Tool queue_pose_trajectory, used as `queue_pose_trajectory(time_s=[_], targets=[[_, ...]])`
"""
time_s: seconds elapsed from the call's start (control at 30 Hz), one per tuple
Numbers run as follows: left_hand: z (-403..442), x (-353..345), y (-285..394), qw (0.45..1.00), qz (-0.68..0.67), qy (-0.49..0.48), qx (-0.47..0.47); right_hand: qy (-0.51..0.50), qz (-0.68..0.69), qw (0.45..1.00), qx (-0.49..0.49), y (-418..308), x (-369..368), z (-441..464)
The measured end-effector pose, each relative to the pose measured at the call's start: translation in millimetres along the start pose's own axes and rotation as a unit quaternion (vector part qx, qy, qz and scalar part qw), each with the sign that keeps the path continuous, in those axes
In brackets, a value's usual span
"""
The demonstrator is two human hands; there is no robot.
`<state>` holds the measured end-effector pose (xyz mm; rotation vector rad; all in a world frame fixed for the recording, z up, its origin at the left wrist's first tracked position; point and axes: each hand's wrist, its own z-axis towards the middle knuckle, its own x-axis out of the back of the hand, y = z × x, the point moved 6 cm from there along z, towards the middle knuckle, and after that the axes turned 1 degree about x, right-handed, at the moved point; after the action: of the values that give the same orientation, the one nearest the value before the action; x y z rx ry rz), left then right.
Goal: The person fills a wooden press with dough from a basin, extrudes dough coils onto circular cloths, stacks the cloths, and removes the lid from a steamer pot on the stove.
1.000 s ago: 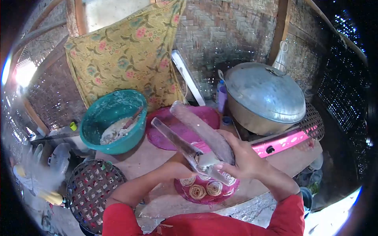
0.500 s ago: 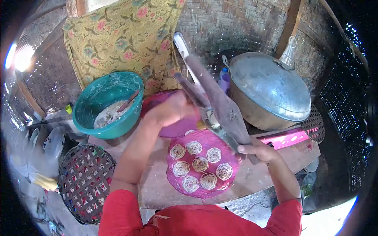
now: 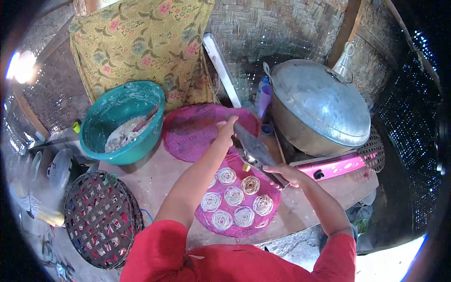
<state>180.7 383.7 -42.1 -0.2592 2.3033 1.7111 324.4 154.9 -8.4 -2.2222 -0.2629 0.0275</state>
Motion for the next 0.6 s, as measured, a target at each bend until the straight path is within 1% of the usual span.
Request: queue_pose_trajectory(time_s=[0.07, 0.1, 0.13, 0.2, 0.23, 0.27, 0.3, 0.33, 0.4, 0.43, 0.47, 0.53, 0.6], targets=[[7.8, 1.3, -11.1, 0.999, -0.022, 0.022, 0.017, 0.032, -0.045, 0.998, 0.001, 0.3, 6.7, 5.1], [-1.8, 2.9, 3.7, 0.999, 0.028, 0.035, 0.009, 0.039, -0.066, 0.997, 0.006, 3.9, 12.2, 13.5], [-1.7, 2.4, 10.3, 0.999, 0.029, 0.034, 0.01, 0.04, -0.065, 0.997, 0.006, 3.3, 11.0, 14.5], [2.8, -3.7, 28.6, 0.998, -0.034, -0.019, -0.039, 0.035, -0.035, 0.998, 0.038, -2.2, 3.2, 18.3], [18.1, -4.0, 27.3, 0.996, -0.048, -0.064, -0.044, 0.033, -0.033, 0.998, 0.037, -3.9, 0.2, 15.5], [28.4, -1.1, 18.1, 0.996, -0.045, -0.062, -0.043, 0.028, -0.019, 0.998, 0.053, -9.4, -4.0, 9.3], [26.7, 2.3, 18.4, 0.999, -0.037, -0.029, -0.026, 0.023, -0.005, 0.997, 0.071, -16.3, -8.1, 3.5], [19.8, 4.9, 22.8, 0.999, -0.03, 0.004, -0.009, 0.02, -0.004, 0.997, 0.072, -19.0, -8.4, -1.1], [-10.4, 1.5, 31.9, 0.999, -0.035, 0.026, -0.001, 0.016, -0.015, 0.997, 0.068, -20.9, -3.9, -14.1], [-19.1, 2.1, 31.3, 0.998, -0.042, 0.046, 0.008, 0.035, -0.016, 0.997, 0.061, -26.7, -1.3, -23.0], [-17.6, 1.6, 31.1, 0.998, -0.042, 0.047, 0.008, 0.034, -0.017, 0.997, 0.061, -26.9, 3.4, -20.9], [-6.1, -3.9, 33.3, 0.999, -0.031, 0.029, -0.015, 0.059, -0.096, 0.992, 0.052, -25.1, 16.0, -14.2], [2.3, -6.7, 40.1, 0.998, -0.054, 0.014, -0.029, 0.06, -0.094, 0.992, 0.065, -24.0, 13.4, -5.8]])
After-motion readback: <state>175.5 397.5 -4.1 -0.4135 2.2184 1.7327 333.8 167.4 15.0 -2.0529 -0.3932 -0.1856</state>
